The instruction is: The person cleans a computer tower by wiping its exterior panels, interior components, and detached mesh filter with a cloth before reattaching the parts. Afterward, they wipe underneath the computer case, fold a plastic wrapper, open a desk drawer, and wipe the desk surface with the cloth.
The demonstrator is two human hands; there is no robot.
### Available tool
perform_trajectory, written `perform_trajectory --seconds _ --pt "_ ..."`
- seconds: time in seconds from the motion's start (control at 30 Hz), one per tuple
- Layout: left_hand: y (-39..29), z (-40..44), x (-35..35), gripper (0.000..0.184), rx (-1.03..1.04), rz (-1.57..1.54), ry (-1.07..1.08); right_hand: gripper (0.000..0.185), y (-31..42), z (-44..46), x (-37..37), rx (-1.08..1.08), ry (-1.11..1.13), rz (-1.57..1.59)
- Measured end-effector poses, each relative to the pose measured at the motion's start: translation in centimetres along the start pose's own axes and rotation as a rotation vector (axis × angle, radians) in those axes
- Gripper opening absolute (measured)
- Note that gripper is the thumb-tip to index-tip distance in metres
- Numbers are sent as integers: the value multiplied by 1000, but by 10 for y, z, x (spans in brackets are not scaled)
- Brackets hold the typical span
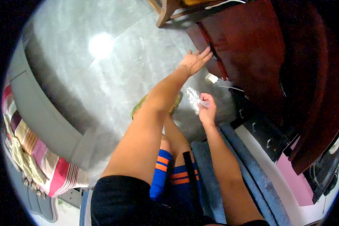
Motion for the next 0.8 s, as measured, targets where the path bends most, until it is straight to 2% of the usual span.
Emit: perform_trajectory --seconds 0.13,0.17,0.3,0.33,0.43,0.7,0.8 --pt "2 17 0 44 -6 -16 65 24 21 0 2 -15 -92 27" --pt "1 16 0 43 -18 -15 84 32 19 4 -2 -2 -116 45" --pt "-2 -28 3 40 -50 -12 50 40 47 -2 -30 -167 -300 -179" --pt "-2 -45 3 42 -53 18 46 38 39 4 -37 -109 -335 -172" --pt "-7 -92 -3 46 -93 67 45 36 42 10 -39 -170 -412 -207" --pt "-22 -120 -22 61 -295 -64 41 21 42 86 -13 -154 -503 -239" --pt "-26 -121 -25 70 -370 -126 20 14 -14 106 -23 556 -685 -240"
Point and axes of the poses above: each hand's wrist, its own z-axis towards the middle knuckle, its own x-axis out of the palm, y = z × x, the point moved 7 cm from there along z, towards the middle knuckle, and after that the axes turned 15 degrees about x, right-handed, at the moved point
